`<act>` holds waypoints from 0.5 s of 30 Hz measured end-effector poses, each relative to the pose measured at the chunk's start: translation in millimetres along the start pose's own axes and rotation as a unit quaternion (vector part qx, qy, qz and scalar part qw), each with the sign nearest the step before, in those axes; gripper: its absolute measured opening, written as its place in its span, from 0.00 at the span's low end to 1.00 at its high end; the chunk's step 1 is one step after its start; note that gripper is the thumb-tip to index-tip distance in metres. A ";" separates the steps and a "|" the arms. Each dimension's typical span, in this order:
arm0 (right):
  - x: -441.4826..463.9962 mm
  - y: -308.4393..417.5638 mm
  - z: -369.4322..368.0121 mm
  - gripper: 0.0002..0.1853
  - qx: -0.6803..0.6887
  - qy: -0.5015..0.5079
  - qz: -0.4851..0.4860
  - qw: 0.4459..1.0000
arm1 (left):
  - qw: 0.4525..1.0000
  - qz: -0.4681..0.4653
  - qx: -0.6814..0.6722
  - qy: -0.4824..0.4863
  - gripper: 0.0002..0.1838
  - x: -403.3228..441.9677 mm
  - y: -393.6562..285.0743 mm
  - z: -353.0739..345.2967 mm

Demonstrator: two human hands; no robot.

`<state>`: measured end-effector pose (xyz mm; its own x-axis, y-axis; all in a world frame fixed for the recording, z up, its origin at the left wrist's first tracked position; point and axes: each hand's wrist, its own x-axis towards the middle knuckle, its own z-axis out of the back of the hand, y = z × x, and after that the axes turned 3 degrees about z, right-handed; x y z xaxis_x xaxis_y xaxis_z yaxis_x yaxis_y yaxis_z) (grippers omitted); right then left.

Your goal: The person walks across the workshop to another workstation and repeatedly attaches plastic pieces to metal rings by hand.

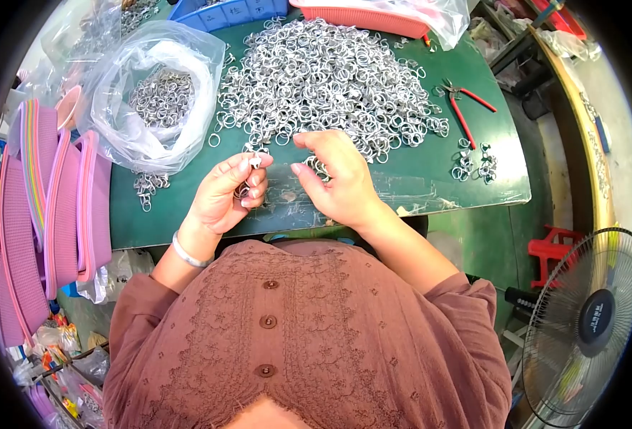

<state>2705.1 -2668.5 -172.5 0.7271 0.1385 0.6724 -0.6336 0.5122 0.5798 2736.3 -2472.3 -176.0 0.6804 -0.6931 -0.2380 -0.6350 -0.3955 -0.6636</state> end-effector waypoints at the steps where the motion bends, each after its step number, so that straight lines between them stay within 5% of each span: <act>1: 0.1 -1.2 1.2 0.16 -0.009 0.001 0.007 1.000 | 1.000 0.003 -0.006 0.004 0.14 -0.3 0.2 0.5; 15: -2.8 -12.8 9.8 0.08 -0.125 0.098 0.006 0.987 | 0.998 0.019 -0.054 -0.003 0.13 -0.6 3.2 3.1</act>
<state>2708.6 -2683.7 -177.3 0.7728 0.2949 0.5619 -0.5752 0.6997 0.4238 2735.0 -2471.3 -180.2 0.6570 -0.7052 -0.2665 -0.6962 -0.4320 -0.5732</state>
